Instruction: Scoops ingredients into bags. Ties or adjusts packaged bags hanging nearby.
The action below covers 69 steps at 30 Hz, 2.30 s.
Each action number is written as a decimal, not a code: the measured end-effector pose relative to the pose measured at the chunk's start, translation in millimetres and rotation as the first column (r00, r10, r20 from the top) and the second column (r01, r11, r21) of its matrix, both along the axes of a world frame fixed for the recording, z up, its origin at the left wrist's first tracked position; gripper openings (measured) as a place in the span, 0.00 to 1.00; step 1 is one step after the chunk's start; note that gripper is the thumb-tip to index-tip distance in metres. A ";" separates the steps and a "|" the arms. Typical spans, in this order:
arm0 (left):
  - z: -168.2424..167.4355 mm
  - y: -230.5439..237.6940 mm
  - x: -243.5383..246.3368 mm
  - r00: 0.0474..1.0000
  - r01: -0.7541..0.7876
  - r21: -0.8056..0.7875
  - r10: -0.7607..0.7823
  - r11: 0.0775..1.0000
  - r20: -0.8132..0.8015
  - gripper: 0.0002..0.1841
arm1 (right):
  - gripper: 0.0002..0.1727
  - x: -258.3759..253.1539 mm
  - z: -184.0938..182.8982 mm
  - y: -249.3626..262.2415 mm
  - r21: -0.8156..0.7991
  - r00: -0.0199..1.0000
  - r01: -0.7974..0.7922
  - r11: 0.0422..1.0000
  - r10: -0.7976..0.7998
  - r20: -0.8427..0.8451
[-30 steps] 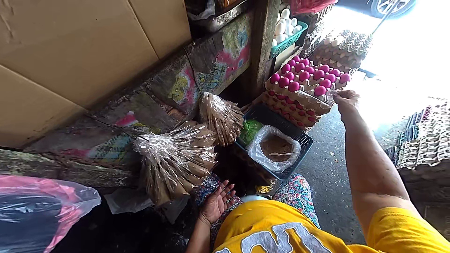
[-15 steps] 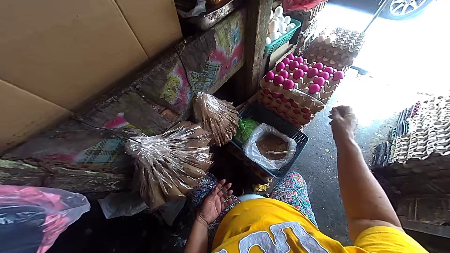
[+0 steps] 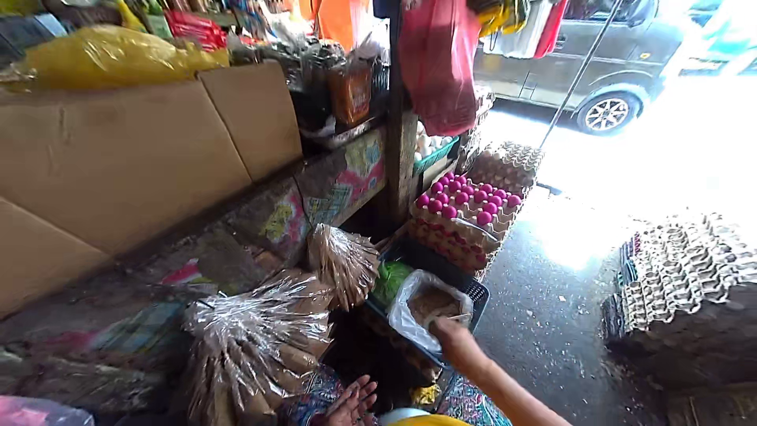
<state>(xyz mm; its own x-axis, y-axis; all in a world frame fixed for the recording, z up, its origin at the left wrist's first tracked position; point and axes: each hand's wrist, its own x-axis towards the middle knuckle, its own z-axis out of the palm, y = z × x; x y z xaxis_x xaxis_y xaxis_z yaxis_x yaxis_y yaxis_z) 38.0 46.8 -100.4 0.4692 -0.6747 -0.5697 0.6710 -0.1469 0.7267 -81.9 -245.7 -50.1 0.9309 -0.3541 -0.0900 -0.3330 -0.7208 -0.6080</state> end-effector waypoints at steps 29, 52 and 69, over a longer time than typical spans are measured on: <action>55.0 -46.8 -25.3 0.614 0.097 0.048 -0.097 0.994 0.783 0.08 | 0.12 2.2 66.4 47.8 0.166 0.853 -0.479 0.862 0.501 -0.147; 66.1 -40.6 -50.5 0.201 -0.231 -0.090 0.138 0.969 0.970 0.13 | 0.15 -9.1 40.4 66.7 0.204 0.900 -0.436 0.877 0.423 0.103; 79.9 -65.5 -56.2 0.221 -0.238 0.050 0.004 0.970 0.975 0.23 | 0.14 -40.0 41.0 22.7 0.235 0.943 -0.331 0.914 0.313 0.112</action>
<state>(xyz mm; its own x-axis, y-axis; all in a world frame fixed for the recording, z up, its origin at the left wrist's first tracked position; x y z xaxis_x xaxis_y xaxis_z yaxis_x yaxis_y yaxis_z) -18.1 -18.6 -20.5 0.8032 -0.5138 0.3016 -0.5042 -0.3166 0.8035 -121.9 -223.0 -9.1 0.9978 -0.0087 -0.0655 -0.0575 -0.6052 -0.7940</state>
